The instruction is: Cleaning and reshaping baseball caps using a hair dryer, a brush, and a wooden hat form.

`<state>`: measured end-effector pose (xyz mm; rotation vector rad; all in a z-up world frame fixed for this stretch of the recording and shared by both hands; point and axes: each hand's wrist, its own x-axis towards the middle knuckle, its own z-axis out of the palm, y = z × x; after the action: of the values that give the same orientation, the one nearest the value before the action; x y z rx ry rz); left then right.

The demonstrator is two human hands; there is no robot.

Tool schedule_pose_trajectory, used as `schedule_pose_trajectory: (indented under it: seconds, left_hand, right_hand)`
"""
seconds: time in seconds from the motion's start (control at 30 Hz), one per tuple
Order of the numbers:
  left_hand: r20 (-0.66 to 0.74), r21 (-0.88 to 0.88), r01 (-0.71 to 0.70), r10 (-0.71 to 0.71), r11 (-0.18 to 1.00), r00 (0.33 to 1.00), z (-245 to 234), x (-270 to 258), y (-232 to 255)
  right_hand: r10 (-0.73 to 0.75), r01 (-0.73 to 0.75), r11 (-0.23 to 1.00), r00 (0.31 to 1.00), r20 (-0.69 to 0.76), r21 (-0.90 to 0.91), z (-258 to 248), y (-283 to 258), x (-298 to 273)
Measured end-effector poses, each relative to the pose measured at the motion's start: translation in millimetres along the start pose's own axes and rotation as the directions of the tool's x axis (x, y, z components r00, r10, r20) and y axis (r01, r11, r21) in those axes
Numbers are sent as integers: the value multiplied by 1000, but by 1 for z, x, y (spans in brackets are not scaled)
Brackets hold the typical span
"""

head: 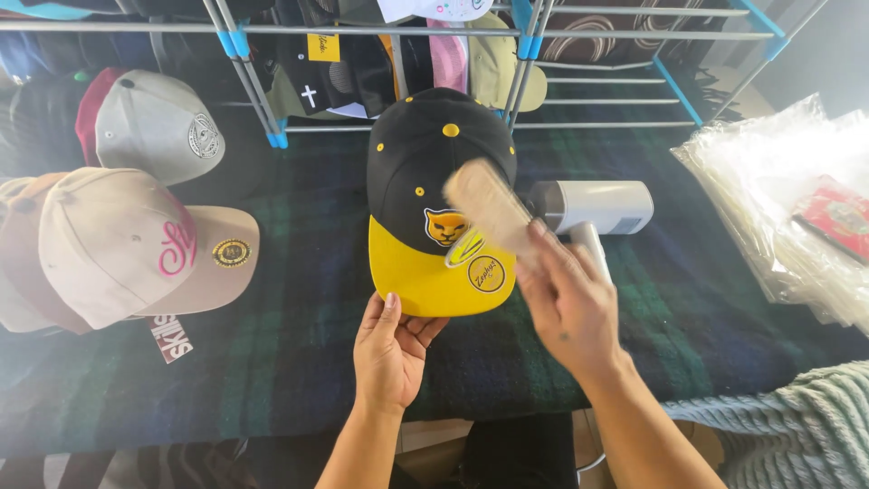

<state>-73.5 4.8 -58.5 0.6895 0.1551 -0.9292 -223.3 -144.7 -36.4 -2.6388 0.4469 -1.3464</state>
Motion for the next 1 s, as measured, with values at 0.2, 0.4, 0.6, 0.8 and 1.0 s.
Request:
schedule_pose_trajectory:
  seconds: [0.2,0.4,0.6,0.8,1.0]
  left_hand:
    - [-16,38,-27,28,999,999,-1,3,-3]
    - [-19,75,-54,56,996,998,13,-9,0]
    - [46,44,-105,103,993,994,1,6,-18]
    - [25,-45,-72,73,996,997,10,-2,-16]
    - [88,-42,-153,156,987,984,-3,11,-25]
  right_hand:
    - [-53,48,998,993,107,49,15,21,44]
    - [820,-863,485,505,271,142,24,47,53]
    - [800,-796,198,468,375,572,59,26,13]
    - [802,-787,311,518,297,533,25,24,26]
    - [854,-884,59,285,435,464,32,35,23]
